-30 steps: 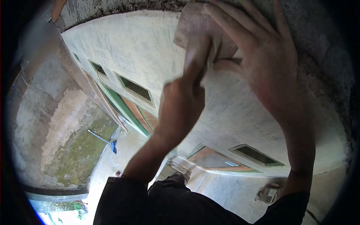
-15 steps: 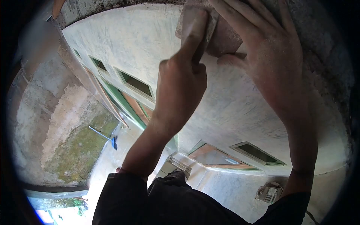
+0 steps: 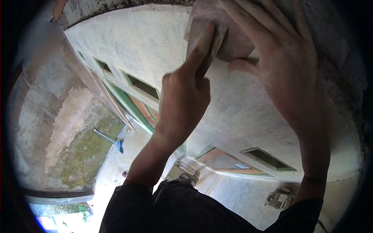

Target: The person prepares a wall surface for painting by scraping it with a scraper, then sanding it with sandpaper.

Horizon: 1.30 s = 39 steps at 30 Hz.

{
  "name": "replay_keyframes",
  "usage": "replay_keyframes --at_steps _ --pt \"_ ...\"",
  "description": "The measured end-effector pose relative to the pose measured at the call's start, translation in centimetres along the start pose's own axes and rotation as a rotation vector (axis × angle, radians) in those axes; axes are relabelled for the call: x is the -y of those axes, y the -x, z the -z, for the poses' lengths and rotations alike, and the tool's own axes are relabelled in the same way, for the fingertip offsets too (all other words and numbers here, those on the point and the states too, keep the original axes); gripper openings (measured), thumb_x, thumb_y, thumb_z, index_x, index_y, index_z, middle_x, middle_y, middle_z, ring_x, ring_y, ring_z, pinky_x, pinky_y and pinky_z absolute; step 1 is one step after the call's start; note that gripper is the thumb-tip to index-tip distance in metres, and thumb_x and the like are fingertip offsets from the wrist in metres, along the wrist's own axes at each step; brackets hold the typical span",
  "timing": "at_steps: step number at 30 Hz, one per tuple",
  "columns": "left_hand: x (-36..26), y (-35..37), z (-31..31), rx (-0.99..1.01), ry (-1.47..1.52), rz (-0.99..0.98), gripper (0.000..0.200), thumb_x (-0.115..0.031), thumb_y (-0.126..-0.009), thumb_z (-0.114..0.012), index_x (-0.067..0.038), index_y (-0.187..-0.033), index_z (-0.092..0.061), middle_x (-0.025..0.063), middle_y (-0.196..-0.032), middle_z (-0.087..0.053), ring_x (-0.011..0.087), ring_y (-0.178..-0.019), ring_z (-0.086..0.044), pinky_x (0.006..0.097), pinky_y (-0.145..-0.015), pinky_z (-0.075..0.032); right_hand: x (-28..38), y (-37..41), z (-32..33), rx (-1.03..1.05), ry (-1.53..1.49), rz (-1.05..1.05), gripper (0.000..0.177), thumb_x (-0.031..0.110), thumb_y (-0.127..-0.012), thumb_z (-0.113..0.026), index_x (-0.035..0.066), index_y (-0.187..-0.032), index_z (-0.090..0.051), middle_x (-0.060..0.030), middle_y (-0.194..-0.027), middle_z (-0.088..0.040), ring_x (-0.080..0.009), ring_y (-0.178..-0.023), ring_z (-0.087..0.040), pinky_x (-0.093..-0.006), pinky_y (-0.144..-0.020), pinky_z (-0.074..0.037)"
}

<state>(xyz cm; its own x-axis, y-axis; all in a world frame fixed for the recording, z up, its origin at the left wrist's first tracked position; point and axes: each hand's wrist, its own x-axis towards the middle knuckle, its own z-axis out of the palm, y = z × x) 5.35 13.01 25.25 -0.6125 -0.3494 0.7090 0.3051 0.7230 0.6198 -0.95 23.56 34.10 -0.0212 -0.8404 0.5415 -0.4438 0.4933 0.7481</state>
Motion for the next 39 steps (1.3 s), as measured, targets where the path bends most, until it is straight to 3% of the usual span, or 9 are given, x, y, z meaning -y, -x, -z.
replay_keyframes --at_steps 3,13,15,23,25,29,34,36,39 --pt "-0.8 1.3 0.5 0.147 -0.017 0.201 0.079 0.016 -0.071 -0.043 -0.018 -0.142 -0.042 0.0164 -0.128 -0.057 0.0298 -0.105 -0.063 0.0328 -0.079 -0.055 0.1 -0.5 -0.1 -0.010 -0.013 0.001 0.071 0.035 -0.067 -0.076 0.017 -0.131 -0.051 0.0009 -0.136 -0.051 -0.0201 -0.133 -0.037 -0.0596 -0.107 -0.025" --pt "0.3 1.6 0.0 0.117 -0.033 0.035 0.078 0.018 -0.072 -0.042 -0.015 -0.143 -0.040 0.0165 -0.132 -0.053 0.0285 -0.111 -0.059 0.0340 -0.082 -0.055 0.3 -0.4 0.0 -0.015 -0.015 -0.021 0.070 0.035 -0.067 -0.075 0.017 -0.131 -0.052 0.0008 -0.136 -0.051 -0.0201 -0.133 -0.037 -0.0594 -0.107 -0.025" --pt "0.7 0.9 0.0 0.020 -0.099 -0.155 0.079 0.013 -0.077 -0.047 -0.024 -0.145 -0.032 0.0219 -0.087 -0.068 0.0355 -0.067 -0.068 0.0437 -0.066 -0.060 0.1 0.0 0.0 -0.012 -0.013 -0.024 0.070 0.035 -0.067 -0.075 0.017 -0.131 -0.052 0.0008 -0.136 -0.051 -0.0201 -0.133 -0.037 -0.0594 -0.107 -0.025" --pt "0.3 1.3 0.5 0.081 -0.113 -0.060 0.079 0.015 -0.075 -0.047 -0.023 -0.144 -0.035 0.0229 -0.086 -0.067 0.0376 -0.071 -0.067 0.0451 -0.068 -0.059 0.4 -0.3 -0.3 0.001 -0.002 -0.026 0.069 0.036 -0.068 -0.075 0.017 -0.131 -0.052 0.0007 -0.136 -0.051 -0.0202 -0.132 -0.037 -0.0592 -0.107 -0.025" --pt "-1.5 -1.1 2.0 0.147 0.076 0.117 0.074 0.013 -0.072 -0.042 -0.014 -0.141 -0.042 0.0207 -0.113 -0.064 0.0350 -0.100 -0.064 0.0396 -0.085 -0.054 0.6 -0.3 -0.3 0.007 -0.015 -0.004 0.069 0.036 -0.068 -0.075 0.017 -0.131 -0.052 0.0007 -0.136 -0.051 -0.0202 -0.132 -0.037 -0.0592 -0.106 -0.025" --pt "0.2 1.4 0.8 0.127 -0.112 -0.011 0.075 0.015 -0.074 -0.044 -0.016 -0.142 -0.043 0.0170 -0.115 -0.065 0.0228 -0.082 -0.070 0.0321 -0.065 -0.054 0.5 -0.6 -0.6 -0.005 0.000 -0.007 0.069 0.036 -0.068 -0.075 0.017 -0.130 -0.052 0.0006 -0.136 -0.051 -0.0202 -0.132 -0.037 -0.0591 -0.106 -0.025" --pt "-0.2 -0.1 1.1 0.131 -0.014 0.060 0.077 0.016 -0.073 -0.043 -0.019 -0.142 -0.041 0.0220 -0.120 -0.060 0.0338 -0.084 -0.069 0.0354 -0.070 -0.056 0.6 -0.3 -0.5 -0.012 -0.015 0.003 0.068 0.036 -0.068 -0.075 0.017 -0.130 -0.052 0.0006 -0.136 -0.051 -0.0202 -0.132 -0.038 -0.0590 -0.106 -0.025" --pt "0.3 0.1 0.4 0.069 -0.095 0.025 0.077 0.009 -0.076 -0.051 -0.024 -0.144 -0.036 0.0218 -0.072 -0.064 0.0371 -0.066 -0.065 0.0457 -0.062 -0.054 1.0 -0.8 -0.4 -0.018 -0.015 -0.004 0.068 0.036 -0.068 -0.075 0.017 -0.130 -0.052 0.0006 -0.136 -0.051 -0.0202 -0.132 -0.038 -0.0590 -0.106 -0.025" --pt "1.8 2.7 0.9 0.238 -0.005 0.051 0.079 0.008 -0.076 -0.051 -0.026 -0.144 -0.034 0.0212 -0.070 -0.063 0.0381 -0.065 -0.064 0.0478 -0.061 -0.051 0.6 -1.1 -0.8 -0.025 -0.004 -0.018 0.068 0.036 -0.069 -0.074 0.017 -0.130 -0.052 0.0005 -0.136 -0.051 -0.0202 -0.132 -0.038 -0.0589 -0.106 -0.025"
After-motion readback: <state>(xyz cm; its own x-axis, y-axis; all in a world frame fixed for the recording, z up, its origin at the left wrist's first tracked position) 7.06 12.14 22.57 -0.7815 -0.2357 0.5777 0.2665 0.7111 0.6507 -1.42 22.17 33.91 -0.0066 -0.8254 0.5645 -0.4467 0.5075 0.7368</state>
